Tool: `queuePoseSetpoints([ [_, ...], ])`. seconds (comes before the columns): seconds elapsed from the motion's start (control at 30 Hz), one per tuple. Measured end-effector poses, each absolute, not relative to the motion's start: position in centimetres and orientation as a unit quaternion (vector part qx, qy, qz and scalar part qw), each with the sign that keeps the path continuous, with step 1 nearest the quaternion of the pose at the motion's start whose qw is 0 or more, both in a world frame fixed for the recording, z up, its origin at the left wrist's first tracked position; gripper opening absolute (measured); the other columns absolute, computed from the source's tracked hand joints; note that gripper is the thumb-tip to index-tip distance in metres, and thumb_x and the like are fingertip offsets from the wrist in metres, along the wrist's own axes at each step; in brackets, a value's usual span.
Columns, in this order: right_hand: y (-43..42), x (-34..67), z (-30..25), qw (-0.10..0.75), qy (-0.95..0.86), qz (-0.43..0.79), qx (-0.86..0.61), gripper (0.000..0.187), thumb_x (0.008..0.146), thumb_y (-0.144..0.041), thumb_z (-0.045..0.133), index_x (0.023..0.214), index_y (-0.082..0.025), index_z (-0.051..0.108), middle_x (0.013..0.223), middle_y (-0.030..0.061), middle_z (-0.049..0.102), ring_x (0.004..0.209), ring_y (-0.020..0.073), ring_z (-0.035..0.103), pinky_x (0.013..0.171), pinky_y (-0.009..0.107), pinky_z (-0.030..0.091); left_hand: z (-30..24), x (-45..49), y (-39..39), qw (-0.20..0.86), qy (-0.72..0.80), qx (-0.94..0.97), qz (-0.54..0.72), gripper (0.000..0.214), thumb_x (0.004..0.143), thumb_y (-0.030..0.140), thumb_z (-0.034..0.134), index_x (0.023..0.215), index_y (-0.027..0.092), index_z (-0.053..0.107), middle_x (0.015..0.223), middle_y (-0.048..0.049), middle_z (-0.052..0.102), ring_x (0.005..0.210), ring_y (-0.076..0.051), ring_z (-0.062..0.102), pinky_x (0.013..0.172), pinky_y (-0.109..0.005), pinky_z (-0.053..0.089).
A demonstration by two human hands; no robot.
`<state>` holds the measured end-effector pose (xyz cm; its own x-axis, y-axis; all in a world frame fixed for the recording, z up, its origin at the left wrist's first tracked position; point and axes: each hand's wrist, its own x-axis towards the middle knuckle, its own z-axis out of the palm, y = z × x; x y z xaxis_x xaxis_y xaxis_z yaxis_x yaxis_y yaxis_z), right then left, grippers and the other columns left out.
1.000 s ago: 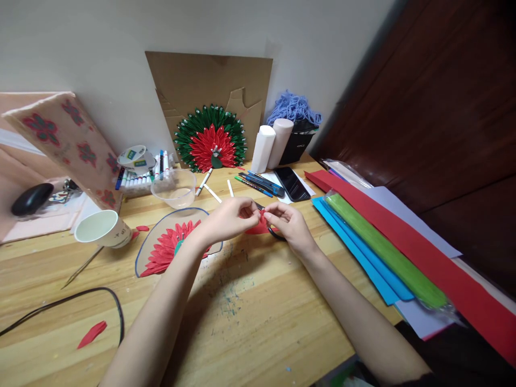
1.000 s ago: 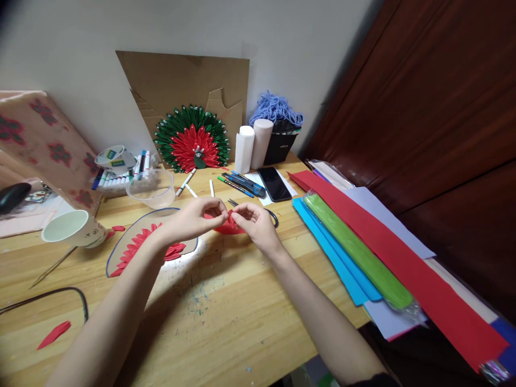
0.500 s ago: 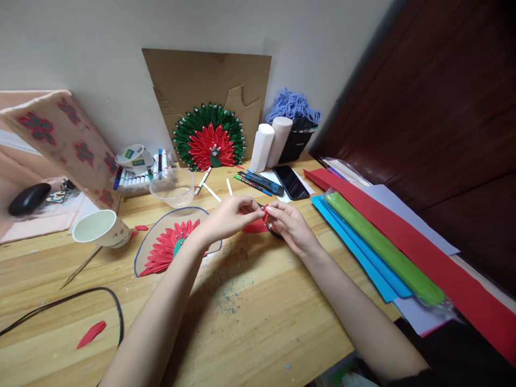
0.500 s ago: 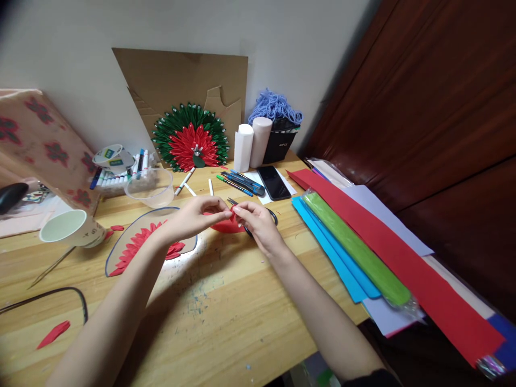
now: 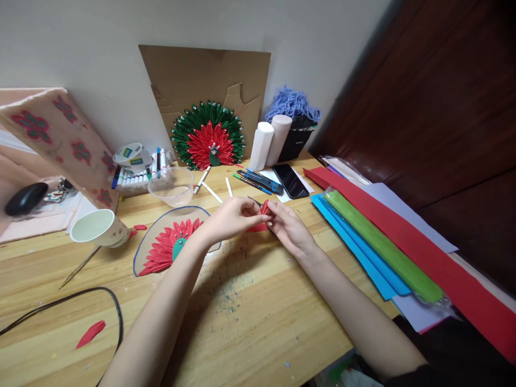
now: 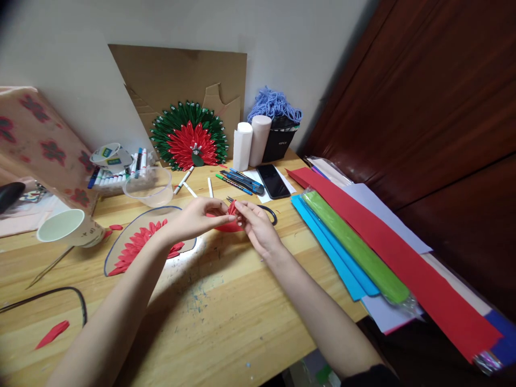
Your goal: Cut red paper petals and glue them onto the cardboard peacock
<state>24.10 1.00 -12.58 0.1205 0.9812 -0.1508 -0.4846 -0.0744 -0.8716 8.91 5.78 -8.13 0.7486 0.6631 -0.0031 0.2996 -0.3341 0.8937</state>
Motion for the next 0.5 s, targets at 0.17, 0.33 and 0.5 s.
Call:
queuePoseSetpoints([
  [0.17, 0.93, 24.14, -12.74, 0.617, -0.338, 0.559, -0.44, 0.023, 0.067, -0.038, 0.073, 0.076, -0.019, 0.063, 0.069, -0.0022, 0.062, 0.059, 0.0083, 0.054, 0.057, 0.02, 0.045, -7.95, 8.95, 5.85, 0.478, 0.323, 0.796, 0.181, 0.026, 0.08, 0.037, 0.057, 0.076, 0.013, 0.065, 0.073, -0.0045, 0.068, 0.065, -0.012, 0.058, 0.061, -0.024, 0.043],
  [0.33, 0.79, 24.28, -12.42, 0.599, -0.418, 0.485, -0.48, 0.021, 0.067, -0.036, 0.073, 0.079, -0.019, 0.065, 0.074, -0.0008, 0.065, 0.068, 0.0109, 0.059, 0.068, 0.024, 0.047, -7.93, 8.77, 5.75, 0.454, 0.326, 0.813, 0.162, 0.027, 0.081, 0.037, 0.054, 0.075, 0.013, 0.065, 0.071, -0.0036, 0.067, 0.064, -0.012, 0.056, 0.06, -0.024, 0.04],
  [0.5, 0.76, 24.33, -12.58, 0.59, -0.446, 0.449, -0.501, 0.018, 0.069, -0.034, 0.072, 0.075, -0.019, 0.065, 0.071, -0.0007, 0.064, 0.066, 0.0111, 0.058, 0.067, 0.025, 0.046, -8.27, 8.63, 5.74, 0.424, 0.324, 0.833, 0.145, 0.027, 0.081, 0.036, 0.052, 0.076, 0.013, 0.065, 0.071, -0.0037, 0.067, 0.064, -0.014, 0.057, 0.059, -0.025, 0.04],
])
